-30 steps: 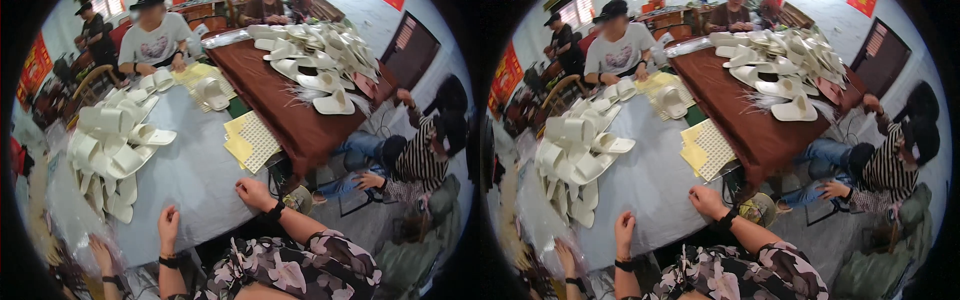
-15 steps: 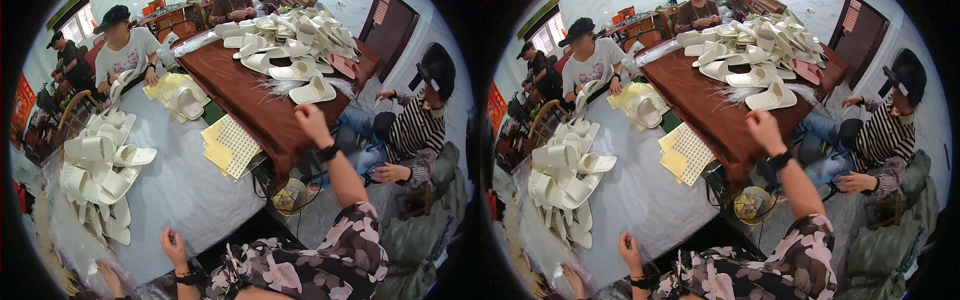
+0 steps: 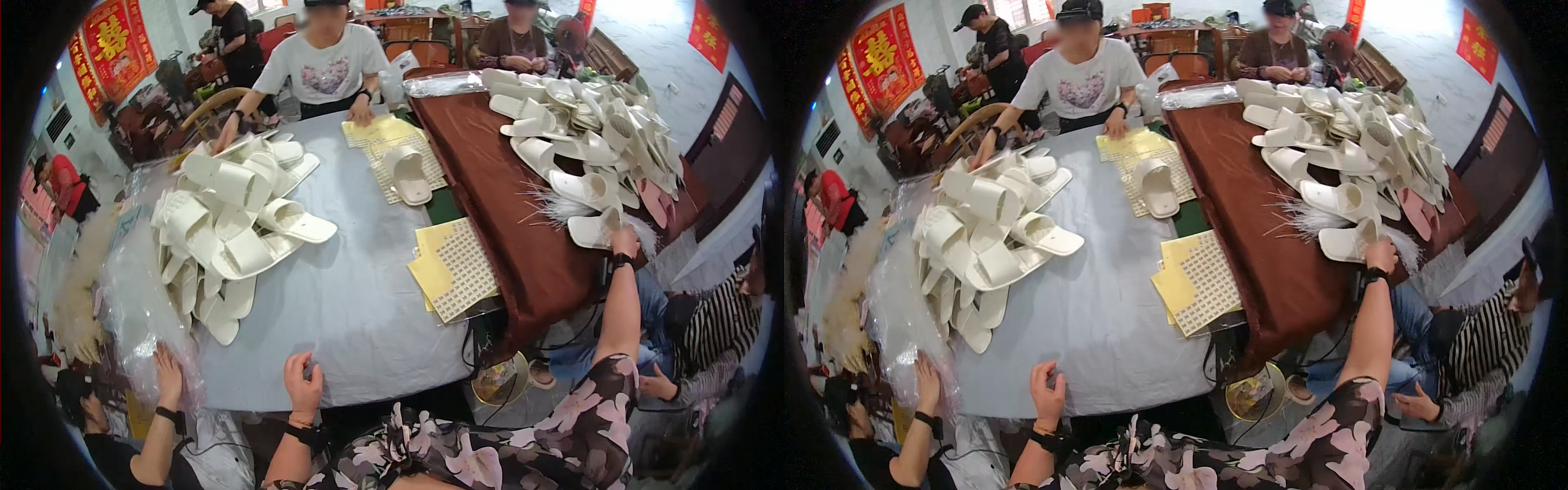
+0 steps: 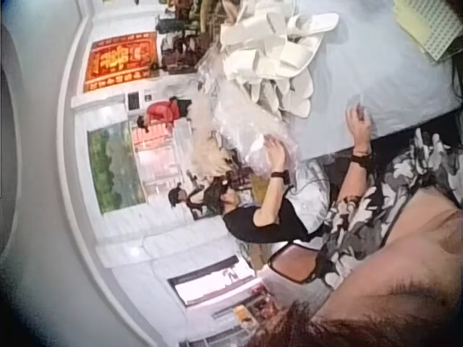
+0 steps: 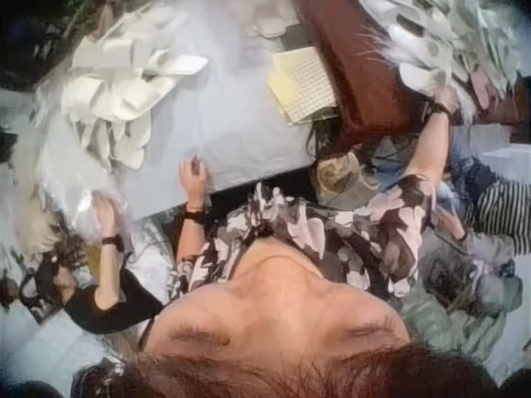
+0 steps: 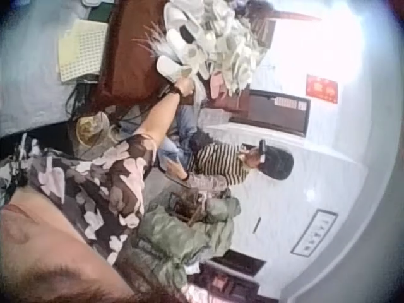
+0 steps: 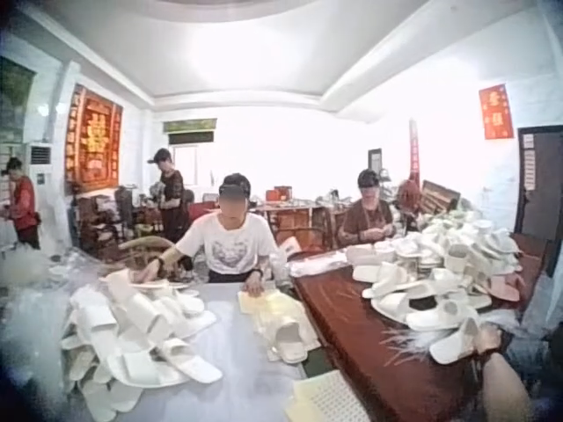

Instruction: Applying labels or stickers to white slippers in a manufacturing setting.

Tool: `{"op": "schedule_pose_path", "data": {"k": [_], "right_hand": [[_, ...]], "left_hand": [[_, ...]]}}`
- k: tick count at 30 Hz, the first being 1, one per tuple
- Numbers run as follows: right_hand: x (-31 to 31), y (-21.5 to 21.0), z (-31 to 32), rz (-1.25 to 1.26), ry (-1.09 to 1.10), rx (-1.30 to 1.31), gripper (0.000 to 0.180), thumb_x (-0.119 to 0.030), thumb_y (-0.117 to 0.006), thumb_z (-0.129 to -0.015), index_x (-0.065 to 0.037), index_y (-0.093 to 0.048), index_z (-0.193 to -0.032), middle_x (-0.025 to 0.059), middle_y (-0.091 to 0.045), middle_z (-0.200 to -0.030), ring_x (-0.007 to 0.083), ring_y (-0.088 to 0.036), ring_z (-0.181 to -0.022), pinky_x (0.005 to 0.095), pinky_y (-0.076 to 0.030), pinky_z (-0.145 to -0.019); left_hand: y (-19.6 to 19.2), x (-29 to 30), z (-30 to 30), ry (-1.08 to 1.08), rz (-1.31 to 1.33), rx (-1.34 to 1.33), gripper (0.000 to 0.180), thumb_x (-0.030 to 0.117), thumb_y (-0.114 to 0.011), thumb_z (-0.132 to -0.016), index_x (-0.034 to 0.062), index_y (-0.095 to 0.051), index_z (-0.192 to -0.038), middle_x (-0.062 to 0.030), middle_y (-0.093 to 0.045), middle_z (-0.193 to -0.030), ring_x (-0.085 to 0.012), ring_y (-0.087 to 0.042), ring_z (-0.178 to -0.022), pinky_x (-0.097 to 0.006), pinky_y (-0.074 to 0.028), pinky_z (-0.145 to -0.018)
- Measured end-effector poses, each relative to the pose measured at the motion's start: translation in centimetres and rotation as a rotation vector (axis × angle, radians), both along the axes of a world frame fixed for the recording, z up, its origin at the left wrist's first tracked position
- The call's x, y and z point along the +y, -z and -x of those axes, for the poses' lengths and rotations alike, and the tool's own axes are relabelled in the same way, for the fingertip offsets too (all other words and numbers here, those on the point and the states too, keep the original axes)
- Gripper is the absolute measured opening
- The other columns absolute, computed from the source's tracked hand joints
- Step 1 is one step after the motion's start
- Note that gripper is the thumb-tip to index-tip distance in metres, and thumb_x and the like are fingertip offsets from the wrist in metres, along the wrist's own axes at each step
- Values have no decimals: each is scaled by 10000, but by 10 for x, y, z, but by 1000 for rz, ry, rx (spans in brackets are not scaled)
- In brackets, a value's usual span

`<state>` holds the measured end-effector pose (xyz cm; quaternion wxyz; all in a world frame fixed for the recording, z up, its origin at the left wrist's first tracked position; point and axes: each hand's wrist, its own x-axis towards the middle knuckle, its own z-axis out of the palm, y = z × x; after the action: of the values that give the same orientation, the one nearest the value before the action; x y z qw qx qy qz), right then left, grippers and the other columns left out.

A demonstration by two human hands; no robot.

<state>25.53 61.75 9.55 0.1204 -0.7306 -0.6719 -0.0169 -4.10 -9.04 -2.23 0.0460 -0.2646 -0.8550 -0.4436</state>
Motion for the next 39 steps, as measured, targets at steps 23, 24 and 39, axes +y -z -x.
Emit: {"op": "schedule_pose_path", "data": {"k": [23,24,39], "right_hand": [[-262,-203,142,-582,-1050,571,378,-225,-504,-963,-40,-549,-1290,169,-608,-1221,273,-572,-1131,357,-403,-996],[-283,-198,149,-484,-1101,570,379,-218,-504,-962,-38,-547,-1293,169,-608,-1217,267,-570,-1128,352,-403,-995],[-417,44,232,325,-1471,221,729,-230,-737,-759,41,-410,-1351,293,-500,-1273,431,-488,-1161,463,-399,-1009]], "left_hand": [[-31,-14,-2,34,-260,-212,378,92,-663,-831,15,-573,-1191,-111,-580,-1077,-227,-584,-956,-327,-480,-844],[-37,-16,-5,68,-310,-260,408,102,-660,-843,18,-549,-1227,-115,-572,-1113,-229,-581,-989,-328,-480,-850],[-18,-22,-1,-31,-59,-23,643,218,-713,-793,-15,-426,-1319,-217,-492,-1264,-377,-471,-1187,-440,-395,-1002]]}}
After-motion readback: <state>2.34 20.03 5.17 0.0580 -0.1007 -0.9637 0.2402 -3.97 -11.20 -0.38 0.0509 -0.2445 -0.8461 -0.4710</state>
